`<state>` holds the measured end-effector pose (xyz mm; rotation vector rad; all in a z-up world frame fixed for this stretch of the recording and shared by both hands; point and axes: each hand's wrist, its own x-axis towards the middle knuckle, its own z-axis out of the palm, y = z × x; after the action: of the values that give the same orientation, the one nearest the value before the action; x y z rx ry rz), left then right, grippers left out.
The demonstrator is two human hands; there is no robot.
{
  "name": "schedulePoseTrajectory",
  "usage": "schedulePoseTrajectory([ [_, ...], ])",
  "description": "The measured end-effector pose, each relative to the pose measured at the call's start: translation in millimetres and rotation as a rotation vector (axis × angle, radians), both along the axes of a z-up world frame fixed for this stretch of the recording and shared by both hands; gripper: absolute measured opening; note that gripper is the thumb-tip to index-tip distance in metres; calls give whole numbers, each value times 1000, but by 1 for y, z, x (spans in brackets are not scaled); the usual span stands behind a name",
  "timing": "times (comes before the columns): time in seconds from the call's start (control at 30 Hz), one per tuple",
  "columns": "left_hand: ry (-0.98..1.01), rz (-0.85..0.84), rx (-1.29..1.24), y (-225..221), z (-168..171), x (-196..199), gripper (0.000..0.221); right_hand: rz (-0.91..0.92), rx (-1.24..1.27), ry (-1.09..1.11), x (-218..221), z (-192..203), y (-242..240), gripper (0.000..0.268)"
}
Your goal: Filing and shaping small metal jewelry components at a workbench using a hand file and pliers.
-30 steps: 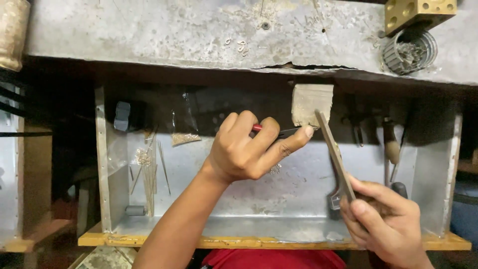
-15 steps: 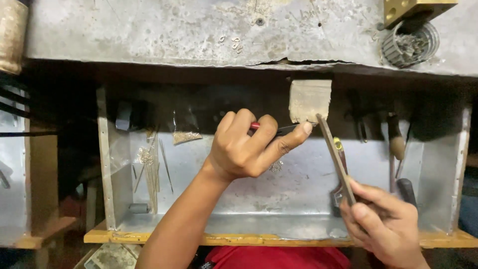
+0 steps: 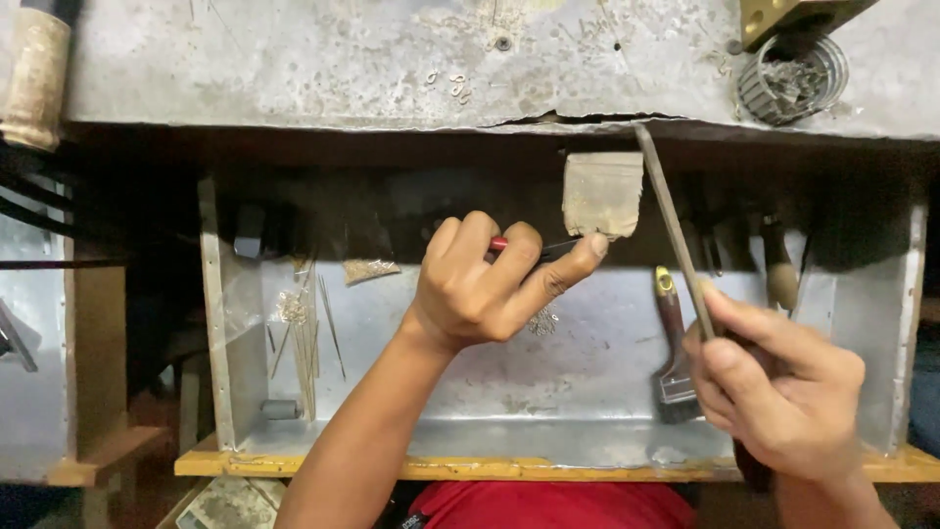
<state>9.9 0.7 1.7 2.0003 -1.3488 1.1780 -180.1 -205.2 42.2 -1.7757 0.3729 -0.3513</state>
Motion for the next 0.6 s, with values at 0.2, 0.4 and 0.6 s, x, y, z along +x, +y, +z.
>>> schedulePoseTrajectory([
  [0.2, -9, -13, 6, 1, -7, 3, 40, -84, 222, 306, -40, -6, -2, 50],
  [0.4, 16, -5, 28, 2, 1, -3, 42, 234, -592, -70, 24, 17, -2, 35],
  [0.6, 173, -37, -10, 2, 8, -15, 32, 147, -128, 10, 18, 11, -9, 42],
])
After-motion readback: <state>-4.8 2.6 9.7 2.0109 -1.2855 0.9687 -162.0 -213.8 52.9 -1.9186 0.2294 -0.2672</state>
